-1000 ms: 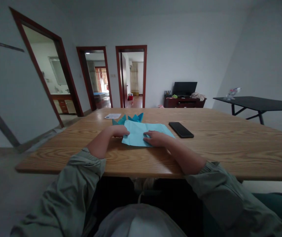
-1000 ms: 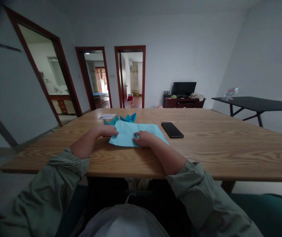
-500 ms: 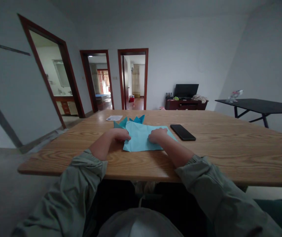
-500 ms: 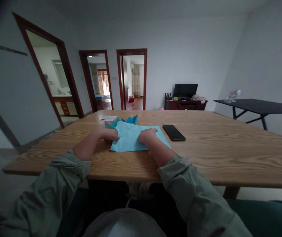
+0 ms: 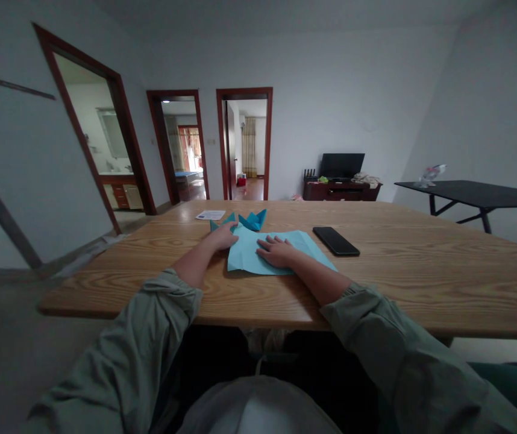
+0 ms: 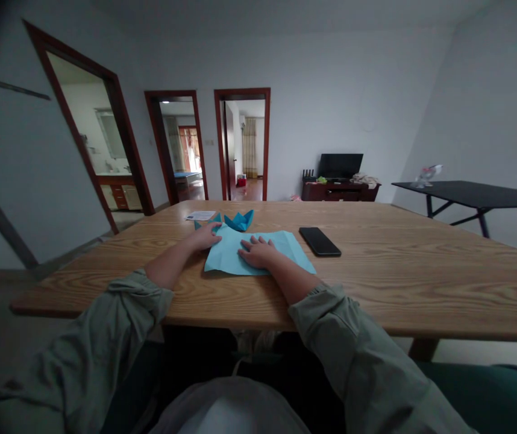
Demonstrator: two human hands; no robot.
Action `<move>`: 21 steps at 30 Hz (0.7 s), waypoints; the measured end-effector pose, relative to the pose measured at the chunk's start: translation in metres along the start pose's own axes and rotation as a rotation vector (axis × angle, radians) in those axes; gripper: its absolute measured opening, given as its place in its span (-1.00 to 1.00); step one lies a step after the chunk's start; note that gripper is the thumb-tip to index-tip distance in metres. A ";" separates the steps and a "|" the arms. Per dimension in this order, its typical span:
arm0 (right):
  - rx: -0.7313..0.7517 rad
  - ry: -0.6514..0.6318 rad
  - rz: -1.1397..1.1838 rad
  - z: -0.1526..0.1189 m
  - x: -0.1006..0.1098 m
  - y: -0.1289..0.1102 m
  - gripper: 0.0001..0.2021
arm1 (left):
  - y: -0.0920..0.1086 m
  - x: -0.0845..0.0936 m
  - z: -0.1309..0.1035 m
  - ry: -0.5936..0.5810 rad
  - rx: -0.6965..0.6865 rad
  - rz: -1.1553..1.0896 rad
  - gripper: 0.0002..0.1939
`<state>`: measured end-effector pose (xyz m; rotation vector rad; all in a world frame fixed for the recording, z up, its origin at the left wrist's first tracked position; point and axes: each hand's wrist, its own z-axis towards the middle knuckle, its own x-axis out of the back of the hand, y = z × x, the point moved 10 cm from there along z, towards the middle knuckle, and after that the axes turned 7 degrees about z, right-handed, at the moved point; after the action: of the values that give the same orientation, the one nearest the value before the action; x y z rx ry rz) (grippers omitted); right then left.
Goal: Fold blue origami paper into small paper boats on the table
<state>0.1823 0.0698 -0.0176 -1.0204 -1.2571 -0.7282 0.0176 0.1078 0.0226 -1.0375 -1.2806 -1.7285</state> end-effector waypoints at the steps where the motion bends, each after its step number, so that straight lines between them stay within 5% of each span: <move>1: -0.002 0.007 -0.001 0.000 0.000 0.000 -0.35 | 0.004 0.000 -0.001 0.003 -0.058 0.008 -0.32; 8: -0.013 0.062 -0.011 -0.002 0.003 -0.001 -0.35 | 0.063 0.006 -0.023 0.145 -0.276 0.353 -0.26; 10: -0.019 0.058 -0.028 -0.002 0.002 0.000 -0.38 | 0.095 -0.007 -0.029 0.104 -0.373 0.392 -0.37; 13: 0.006 0.031 -0.072 0.000 -0.002 -0.001 -0.39 | 0.120 -0.045 -0.028 -0.103 -0.401 0.327 -0.45; 17: -0.011 0.022 -0.070 0.004 -0.006 0.003 -0.35 | 0.114 -0.077 -0.016 -0.255 -0.325 0.256 -0.47; 21: -0.004 0.003 -0.046 0.004 -0.007 0.004 -0.37 | 0.101 -0.081 -0.015 -0.233 -0.370 0.322 -0.50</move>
<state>0.1826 0.0747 -0.0248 -0.9961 -1.2807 -0.7672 0.1389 0.0774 -0.0163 -1.6043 -0.8769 -1.6591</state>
